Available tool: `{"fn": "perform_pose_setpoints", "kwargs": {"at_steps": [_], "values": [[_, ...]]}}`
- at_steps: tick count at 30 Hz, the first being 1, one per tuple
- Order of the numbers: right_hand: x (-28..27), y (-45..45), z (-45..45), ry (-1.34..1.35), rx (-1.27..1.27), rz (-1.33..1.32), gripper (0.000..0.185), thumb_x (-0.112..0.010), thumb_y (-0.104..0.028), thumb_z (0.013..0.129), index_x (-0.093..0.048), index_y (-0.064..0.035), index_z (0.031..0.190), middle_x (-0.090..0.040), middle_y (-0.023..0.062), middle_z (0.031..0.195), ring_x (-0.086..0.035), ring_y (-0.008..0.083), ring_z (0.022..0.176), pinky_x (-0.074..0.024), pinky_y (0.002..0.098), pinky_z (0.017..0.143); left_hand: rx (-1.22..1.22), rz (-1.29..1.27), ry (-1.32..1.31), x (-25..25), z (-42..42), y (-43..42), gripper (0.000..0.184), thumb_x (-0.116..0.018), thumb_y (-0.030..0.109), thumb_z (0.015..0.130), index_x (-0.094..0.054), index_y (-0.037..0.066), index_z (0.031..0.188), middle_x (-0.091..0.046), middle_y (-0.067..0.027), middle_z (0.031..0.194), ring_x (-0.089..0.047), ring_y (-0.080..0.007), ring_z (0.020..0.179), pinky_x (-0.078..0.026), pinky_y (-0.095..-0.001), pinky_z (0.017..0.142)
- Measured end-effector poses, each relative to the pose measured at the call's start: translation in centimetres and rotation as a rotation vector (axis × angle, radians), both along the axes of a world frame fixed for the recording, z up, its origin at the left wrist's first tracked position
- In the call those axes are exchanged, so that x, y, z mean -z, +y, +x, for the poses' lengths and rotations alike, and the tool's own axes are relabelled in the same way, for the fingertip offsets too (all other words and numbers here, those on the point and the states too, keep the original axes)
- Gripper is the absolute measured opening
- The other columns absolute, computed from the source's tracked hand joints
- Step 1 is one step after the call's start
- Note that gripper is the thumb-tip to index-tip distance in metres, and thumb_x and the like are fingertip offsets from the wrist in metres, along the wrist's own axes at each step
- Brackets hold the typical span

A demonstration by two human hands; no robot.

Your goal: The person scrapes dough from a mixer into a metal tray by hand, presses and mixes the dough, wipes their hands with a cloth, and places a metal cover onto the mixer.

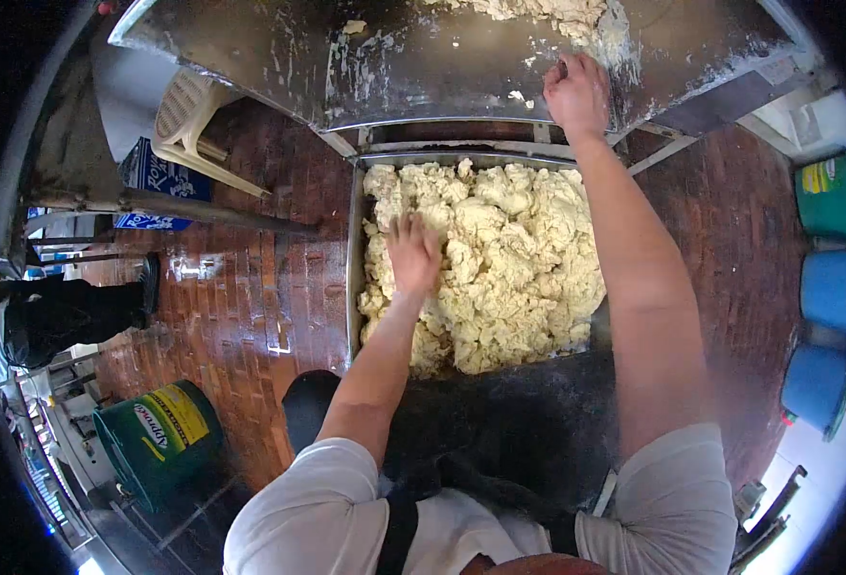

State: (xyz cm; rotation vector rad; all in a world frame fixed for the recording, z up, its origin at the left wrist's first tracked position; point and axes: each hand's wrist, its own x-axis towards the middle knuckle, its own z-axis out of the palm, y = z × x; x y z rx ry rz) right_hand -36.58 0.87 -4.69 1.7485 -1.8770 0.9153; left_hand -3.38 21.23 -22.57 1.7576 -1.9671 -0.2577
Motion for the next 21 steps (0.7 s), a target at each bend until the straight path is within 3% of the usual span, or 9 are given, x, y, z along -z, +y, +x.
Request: {"fn": "perform_pose_setpoints", "kwargs": {"at_steps": [4,6,7,10,12,13,17,19,21], "values": [[-0.9,0.3,0.6,-0.096,0.032,0.106,0.033,-0.060,-0.026,0.090,-0.071,-0.0065,0.114,-0.065,0.0166,0.121,-0.057,0.0372,0.120,-0.0438,0.0476,0.108,-0.075,0.345,-0.069,-4.0,-0.7,1.0,0.069,-0.055,0.044,0.103,-0.039,0.003,0.156,-0.037,-0.0269,0.159,-0.031,-0.0505,0.147,-0.028,-0.0650,0.119],[-1.4,0.3,1.0,-0.113,0.017,0.093,0.035,-0.059,-0.027,0.090,-0.071,-0.0067,0.116,-0.065,0.0164,0.121,-0.057,0.0368,0.120,-0.0436,0.0478,0.108,-0.095,0.292,-0.254,-7.5,-0.4,-0.2,0.060,-0.058,0.043,0.103,-0.053,0.002,0.146,-0.053,-0.0281,0.146,-0.049,-0.0455,0.138,-0.041,-0.0599,0.111],[-1.1,0.2,0.8,-0.092,0.007,0.084,0.035,-0.059,-0.027,0.090,-0.071,-0.0066,0.116,-0.065,0.0165,0.122,-0.057,0.0369,0.121,-0.0433,0.0479,0.109,-0.125,0.364,0.001,-10.5,-0.2,-1.8,0.052,-0.060,0.041,0.102,-0.061,0.002,0.138,-0.062,-0.0253,0.133,-0.059,-0.0414,0.125,-0.048,-0.0550,0.103],[-0.6,0.4,0.6,-0.061,0.013,0.064,0.035,-0.059,-0.027,0.091,-0.071,-0.0064,0.117,-0.064,0.0179,0.127,-0.055,0.0377,0.124,-0.0420,0.0479,0.111,0.044,-0.329,0.342,-18.9,-0.5,-8.3,0.034,-0.065,0.031,0.102,-0.075,0.000,0.111,-0.075,-0.0162,0.090,-0.073,-0.0323,0.085,-0.058,-0.0422,0.083],[-0.5,0.2,0.6,-0.042,0.055,0.073,0.035,-0.062,-0.027,0.092,-0.071,-0.0096,0.121,-0.064,0.0173,0.131,-0.056,0.0365,0.126,-0.0440,0.0469,0.110,-0.048,-0.349,0.386,-21.8,0.1,-15.7,0.044,-0.065,0.033,0.102,-0.066,-0.002,0.128,-0.067,-0.0258,0.120,-0.067,-0.0370,0.109,-0.053,-0.0441,0.096],[-0.5,0.1,0.5,-0.039,0.061,0.070,0.035,-0.062,-0.027,0.092,-0.071,-0.0096,0.121,-0.064,0.0173,0.131,-0.056,0.0365,0.126,-0.0440,0.0469,0.110,-0.030,-0.290,0.398,-24.2,0.2,-18.9,0.054,-0.063,0.038,0.101,-0.057,0.000,0.140,-0.052,-0.0288,0.146,-0.050,-0.0450,0.136,-0.042,-0.0468,0.113],[-0.3,0.3,0.4,-0.058,0.013,0.072,0.037,-0.060,-0.026,0.092,-0.070,-0.0071,0.121,-0.063,0.0183,0.131,-0.054,0.0382,0.126,-0.0422,0.0477,0.111,-0.044,-0.345,0.045,-20.6,1.3,-35.2,0.072,-0.044,0.056,0.104,-0.049,-0.002,0.146,-0.048,-0.0307,0.150,-0.047,-0.0457,0.138,-0.038,-0.0501,0.116],[-0.6,0.4,0.5,-0.072,0.005,0.063,0.037,-0.059,-0.026,0.090,-0.070,-0.0053,0.119,-0.062,0.0195,0.129,-0.052,0.0399,0.126,-0.0414,0.0488,0.111,-0.055,-0.061,-0.300,-20.5,-0.3,-37.5,0.077,-0.038,0.061,0.103,-0.049,-0.001,0.147,-0.047,-0.0298,0.151,-0.046,-0.0434,0.140,-0.037,-0.0487,0.118],[-1.3,0.5,0.6,-0.132,-0.021,0.145,0.037,-0.059,-0.025,0.091,-0.069,-0.0053,0.120,-0.062,0.0210,0.129,-0.053,0.0407,0.125,-0.0419,0.0495,0.110,0.003,0.029,-0.009,-20.5,-5.1,-34.8,0.074,-0.042,0.059,0.102,-0.052,-0.001,0.145,-0.050,-0.0257,0.150,-0.045,-0.0399,0.142,-0.037,-0.0466,0.119]]}}
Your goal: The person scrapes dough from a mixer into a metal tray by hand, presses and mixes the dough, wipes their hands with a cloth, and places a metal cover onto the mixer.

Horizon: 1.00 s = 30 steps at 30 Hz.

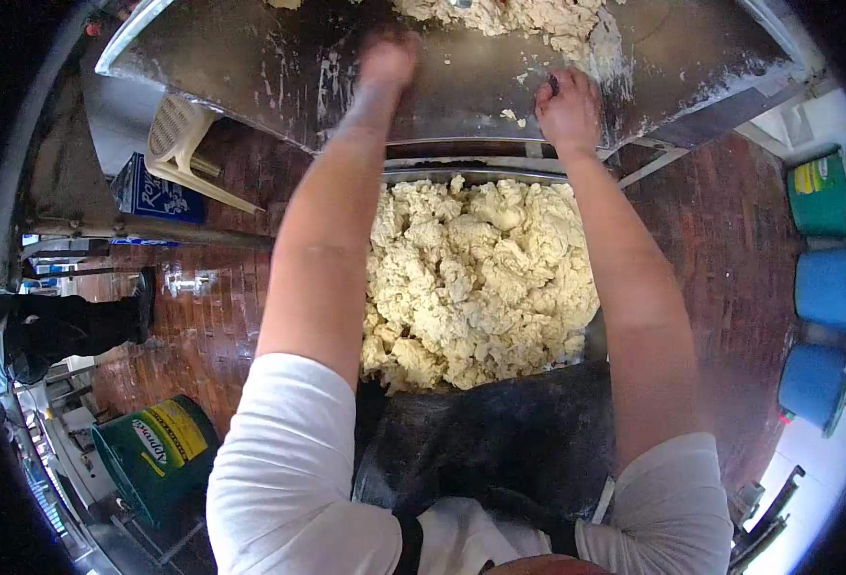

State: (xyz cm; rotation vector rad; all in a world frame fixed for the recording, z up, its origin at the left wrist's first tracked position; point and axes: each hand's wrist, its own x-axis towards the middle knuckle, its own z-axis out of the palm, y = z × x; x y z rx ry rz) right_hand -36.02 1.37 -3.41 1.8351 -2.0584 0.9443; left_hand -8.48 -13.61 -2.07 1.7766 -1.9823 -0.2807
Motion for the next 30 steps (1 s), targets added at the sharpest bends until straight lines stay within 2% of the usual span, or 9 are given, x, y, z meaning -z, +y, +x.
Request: {"fn": "perform_pose_setpoints", "kwargs": {"at_steps": [5,8,10,15,21,24,25,26,30], "values": [[0.9,-0.3,-0.2,-0.063,-0.004,-0.145,0.038,-0.059,-0.020,0.093,-0.062,-0.0035,0.127,-0.061,0.0221,0.127,-0.055,0.0410,0.123,-0.0440,0.0492,0.108,0.360,-0.359,-0.254,4.8,-10.4,2.1,0.059,-0.048,0.043,0.102,-0.054,0.002,0.143,-0.051,-0.0206,0.150,-0.047,-0.0373,0.141,-0.037,-0.0460,0.120],[1.1,-0.3,-0.8,-0.122,-0.032,-0.206,0.037,-0.057,-0.016,0.095,-0.057,-0.0024,0.130,-0.061,0.0233,0.124,-0.056,0.0417,0.120,-0.0454,0.0496,0.106,0.495,-0.355,-0.036,2.5,-13.4,4.4,0.049,-0.048,0.036,0.103,-0.059,0.004,0.138,-0.050,-0.0204,0.152,-0.048,-0.0364,0.139,-0.038,-0.0454,0.119],[1.0,-0.1,-0.8,-0.159,-0.060,-0.265,0.036,-0.054,-0.016,0.096,-0.056,-0.0016,0.130,-0.061,0.0256,0.121,-0.057,0.0437,0.116,-0.0460,0.0506,0.103,0.705,-0.471,-0.039,4.3,-13.6,2.4,0.038,-0.049,0.033,0.105,-0.070,0.004,0.117,-0.061,-0.0192,0.140,-0.050,-0.0385,0.137,-0.038,-0.0476,0.118],[0.6,0.6,-1.1,-0.382,-0.064,-0.307,0.034,-0.053,-0.015,0.096,-0.057,-0.0018,0.128,-0.063,0.0246,0.118,-0.059,0.0440,0.113,-0.0469,0.0501,0.101,1.018,-0.252,0.027,1.0,-9.7,13.5,0.046,-0.044,0.038,0.109,-0.064,0.006,0.135,-0.059,-0.0133,0.146,-0.048,-0.0365,0.141,-0.037,-0.0465,0.120],[0.9,0.2,-1.0,-0.260,-0.029,-0.421,0.027,-0.055,-0.011,0.096,-0.063,-0.0048,0.121,-0.069,0.0193,0.104,-0.066,0.0412,0.098,-0.0540,0.0479,0.087,0.811,0.197,0.434,-3.2,-3.1,23.4,0.056,-0.045,0.052,0.107,-0.065,0.010,0.138,-0.059,-0.0152,0.147,-0.055,-0.0318,0.137,-0.045,-0.0453,0.115],[0.7,0.5,-1.0,-0.300,-0.058,-0.354,0.028,-0.056,-0.013,0.095,-0.063,-0.0015,0.119,-0.067,0.0229,0.111,-0.063,0.0426,0.104,-0.0523,0.0484,0.092,0.243,0.166,0.259,-5.4,0.6,17.6,0.045,-0.052,0.043,0.108,-0.070,0.008,0.129,-0.067,-0.0159,0.136,-0.062,-0.0305,0.127,-0.049,-0.0457,0.108],[0.9,0.5,-1.1,-0.292,-0.059,-0.358,0.028,-0.056,-0.013,0.095,-0.063,-0.0015,0.119,-0.067,0.0229,0.111,-0.063,0.0426,0.104,-0.0523,0.0484,0.092,0.348,-0.252,0.204,-2.2,3.1,13.0,0.046,-0.049,0.048,0.107,-0.071,0.013,0.128,-0.064,-0.0168,0.139,-0.058,-0.0364,0.131,-0.047,-0.0473,0.111],[1.3,0.5,-1.2,-0.275,-0.077,-0.348,0.028,-0.058,-0.013,0.094,-0.063,-0.0018,0.118,-0.067,0.0225,0.110,-0.063,0.0425,0.103,-0.0524,0.0484,0.092,0.343,-0.341,0.099,0.6,5.2,9.7,0.046,-0.051,0.049,0.105,-0.069,0.017,0.134,-0.060,-0.0157,0.145,-0.052,-0.0367,0.137,-0.041,-0.0465,0.117],[1.3,1.0,-0.8,-0.169,-0.107,-0.296,0.029,-0.062,-0.014,0.091,-0.065,-0.0046,0.117,-0.065,0.0214,0.114,-0.060,0.0415,0.110,-0.0485,0.0499,0.098,0.266,-0.270,-0.080,0.9,5.0,10.2,0.052,-0.053,0.052,0.103,-0.065,0.018,0.140,-0.052,-0.0113,0.155,-0.043,-0.0336,0.146,-0.032,-0.0444,0.123]]}}
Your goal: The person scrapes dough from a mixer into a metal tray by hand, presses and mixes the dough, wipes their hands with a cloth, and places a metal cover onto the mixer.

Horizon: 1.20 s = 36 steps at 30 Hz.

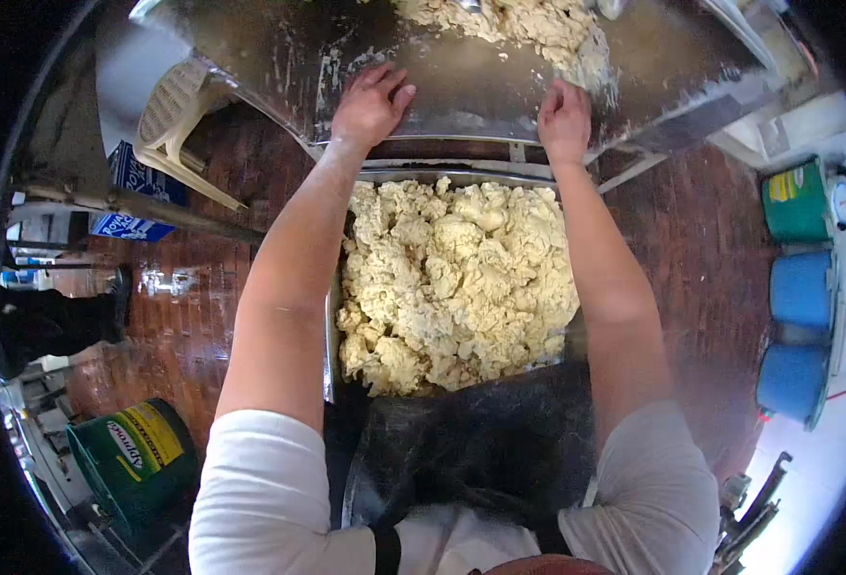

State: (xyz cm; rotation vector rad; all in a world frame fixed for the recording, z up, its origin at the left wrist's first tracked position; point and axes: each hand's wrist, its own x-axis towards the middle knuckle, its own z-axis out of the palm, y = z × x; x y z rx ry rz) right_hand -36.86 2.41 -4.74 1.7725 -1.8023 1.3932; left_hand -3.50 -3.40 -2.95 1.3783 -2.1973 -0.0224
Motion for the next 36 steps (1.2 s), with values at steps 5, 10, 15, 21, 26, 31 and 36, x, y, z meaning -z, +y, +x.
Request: {"fn": "perform_pose_setpoints", "kwargs": {"at_steps": [5,10,15,21,26,31,36], "values": [[-2.1,-2.1,9.1,0.168,-0.035,0.174,0.047,-0.066,-0.018,0.085,-0.064,-0.0116,0.132,-0.062,0.0194,0.127,-0.051,0.0400,0.129,-0.0335,0.0606,0.113,-0.021,-0.008,-0.017,0.8,0.3,-0.7,0.053,-0.055,0.052,0.102,-0.063,0.019,0.141,-0.051,-0.0099,0.155,-0.041,-0.0342,0.147,-0.033,-0.0445,0.123],[-2.0,-8.2,9.4,0.551,-0.064,0.292,0.058,-0.064,-0.032,0.089,-0.059,-0.0174,0.145,-0.058,0.0182,0.141,-0.048,0.0364,0.137,-0.0297,0.0602,0.118,-0.016,0.020,-0.010,0.6,0.3,-0.6,0.053,-0.055,0.052,0.101,-0.064,0.019,0.141,-0.050,-0.0087,0.156,-0.040,-0.0341,0.147,-0.033,-0.0441,0.123],[-4.9,-8.5,-1.4,0.740,0.230,0.350,0.035,-0.061,-0.023,0.091,-0.071,-0.0095,0.121,-0.064,0.0164,0.127,-0.059,0.0360,0.123,-0.0421,0.0605,0.108,-0.023,-0.081,-0.016,0.6,0.4,-0.6,0.050,-0.058,0.049,0.102,-0.066,0.015,0.138,-0.056,-0.0130,0.150,-0.046,-0.0354,0.143,-0.039,-0.0460,0.119],[-3.0,-9.2,-2.6,0.822,0.245,0.360,0.029,-0.062,-0.015,0.088,-0.071,-0.0036,0.114,-0.066,0.0196,0.123,-0.065,0.0369,0.112,-0.0548,0.0453,0.093,-0.022,-0.004,0.018,0.5,0.4,-0.8,0.053,-0.055,0.051,0.102,-0.064,0.016,0.140,-0.052,-0.0092,0.155,-0.043,-0.0333,0.146,-0.032,-0.0449,0.123],[-0.7,2.1,-2.1,0.601,0.046,0.513,0.021,-0.058,-0.014,0.095,-0.075,-0.0025,0.097,-0.072,0.0222,0.104,-0.070,0.0405,0.095,-0.0558,0.0489,0.090,-0.046,-0.033,-0.021,0.7,0.5,-0.6,0.056,-0.054,0.054,0.101,-0.063,0.016,0.141,-0.052,-0.0086,0.155,-0.041,-0.0335,0.147,-0.031,-0.0449,0.124],[-8.5,8.8,3.2,0.160,-0.036,0.678,0.020,-0.069,-0.023,0.091,-0.075,-0.0047,0.095,-0.071,0.0250,0.103,-0.069,0.0423,0.094,-0.0562,0.0501,0.085,-0.047,-0.006,-0.005,1.0,0.4,-0.9,0.059,-0.053,0.058,0.101,-0.063,0.017,0.142,-0.051,-0.0065,0.156,-0.040,-0.0326,0.148,-0.030,-0.0441,0.125],[-2.7,-7.0,-5.2,0.407,-0.024,0.298,0.040,-0.053,-0.033,0.104,-0.069,0.0009,0.118,-0.066,0.0283,0.120,-0.060,0.0510,0.115,-0.0514,0.0543,0.097,-0.055,0.013,0.026,0.5,0.5,-0.6,0.059,-0.053,0.058,0.101,-0.063,0.017,0.142,-0.052,-0.0072,0.155,-0.040,-0.0327,0.148,-0.032,-0.0433,0.124]]}}
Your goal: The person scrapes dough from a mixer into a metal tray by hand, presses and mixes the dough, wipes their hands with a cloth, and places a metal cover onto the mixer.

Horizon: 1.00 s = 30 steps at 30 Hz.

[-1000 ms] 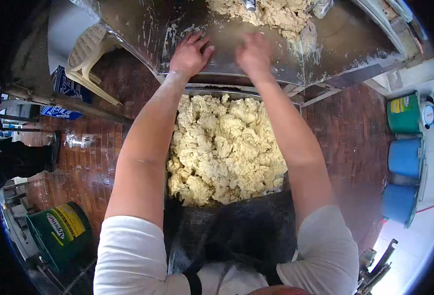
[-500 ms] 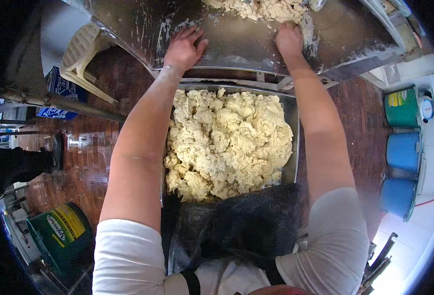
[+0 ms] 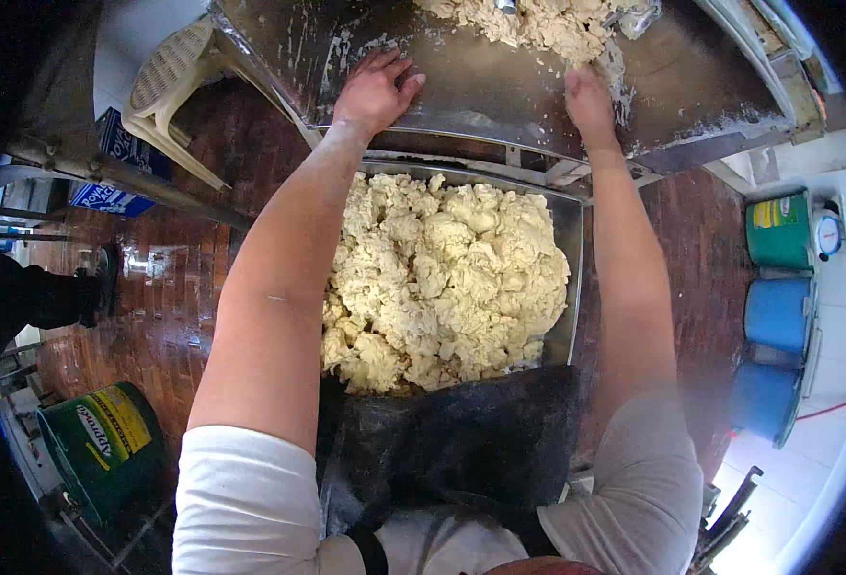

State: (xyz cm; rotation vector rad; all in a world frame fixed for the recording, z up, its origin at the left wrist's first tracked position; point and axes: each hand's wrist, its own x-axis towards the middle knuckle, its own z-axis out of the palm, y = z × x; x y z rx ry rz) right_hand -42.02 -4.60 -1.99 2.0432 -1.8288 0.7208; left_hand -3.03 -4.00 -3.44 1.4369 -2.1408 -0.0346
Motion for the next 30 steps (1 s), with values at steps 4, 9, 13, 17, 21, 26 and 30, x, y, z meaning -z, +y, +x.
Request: {"fn": "perform_pose_setpoints", "kwargs": {"at_steps": [4,9,13,17,21,26,30], "values": [[3.1,-1.7,1.4,-0.085,-0.053,-0.071,0.047,-0.042,-0.034,0.109,-0.059,-0.0001,0.137,-0.056,0.0239,0.142,-0.048,0.0490,0.134,-0.0427,0.0498,0.113,0.013,0.029,0.031,-0.5,0.1,0.2,0.059,-0.053,0.058,0.101,-0.064,0.016,0.140,-0.053,-0.0084,0.154,-0.040,-0.0331,0.148,-0.034,-0.0438,0.123],[1.2,9.5,3.9,-0.158,-0.421,0.308,0.042,-0.045,-0.030,0.110,-0.059,-0.0041,0.140,-0.049,0.0159,0.155,-0.044,0.0325,0.146,-0.0340,0.0445,0.123,0.028,-0.081,0.058,0.3,-0.2,-0.1,0.053,-0.060,0.051,0.100,-0.069,0.009,0.131,-0.059,-0.0145,0.146,-0.050,-0.0342,0.140,-0.041,-0.0440,0.118],[-2.4,18.1,8.4,-0.369,-0.552,0.435,0.037,-0.054,-0.035,0.106,-0.071,-0.0059,0.123,-0.065,0.0159,0.136,-0.059,0.0305,0.132,-0.0466,0.0420,0.113,0.013,-0.092,0.039,-0.4,-0.3,0.7,0.052,-0.060,0.051,0.100,-0.070,0.010,0.130,-0.060,-0.0151,0.145,-0.051,-0.0353,0.138,-0.042,-0.0437,0.117],[-2.2,9.6,6.5,-0.311,-0.258,-0.019,0.038,-0.059,-0.036,0.102,-0.071,-0.0033,0.118,-0.070,0.0224,0.121,-0.065,0.0402,0.116,-0.0530,0.0482,0.099,0.022,-0.060,0.047,0.2,-0.1,-0.1,0.053,-0.060,0.052,0.100,-0.070,0.010,0.130,-0.059,-0.0146,0.146,-0.050,-0.0354,0.139,-0.040,-0.0440,0.118],[4.7,-3.9,0.0,-0.022,-0.044,-0.133,0.046,-0.055,-0.037,0.104,-0.063,-0.0014,0.131,-0.063,0.0269,0.127,-0.057,0.0474,0.121,-0.0469,0.0554,0.103,0.017,-0.070,0.048,-0.4,-0.1,0.2,0.053,-0.059,0.052,0.100,-0.071,0.010,0.129,-0.060,-0.0144,0.145,-0.050,-0.0356,0.139,-0.041,-0.0442,0.117],[0.9,4.6,7.8,-0.148,-0.276,0.131,0.041,-0.049,-0.030,0.107,-0.063,-0.0028,0.133,-0.054,0.0219,0.147,-0.048,0.0423,0.138,-0.0396,0.0497,0.117,0.013,-0.025,0.071,-0.5,-0.2,0.3,0.052,-0.058,0.051,0.100,-0.069,0.012,0.133,-0.059,-0.0112,0.147,-0.049,-0.0323,0.141,-0.039,-0.0429,0.119],[1.6,15.8,10.6,-0.266,-0.539,0.395,0.033,-0.052,-0.029,0.108,-0.067,-0.0077,0.129,-0.057,0.0151,0.148,-0.048,0.0303,0.143,-0.0373,0.0442,0.121,0.005,-0.034,0.043,-0.7,0.0,0.1,0.053,-0.058,0.050,0.100,-0.068,0.012,0.134,-0.058,-0.0106,0.148,-0.048,-0.0314,0.142,-0.038,-0.0406,0.120]]}}
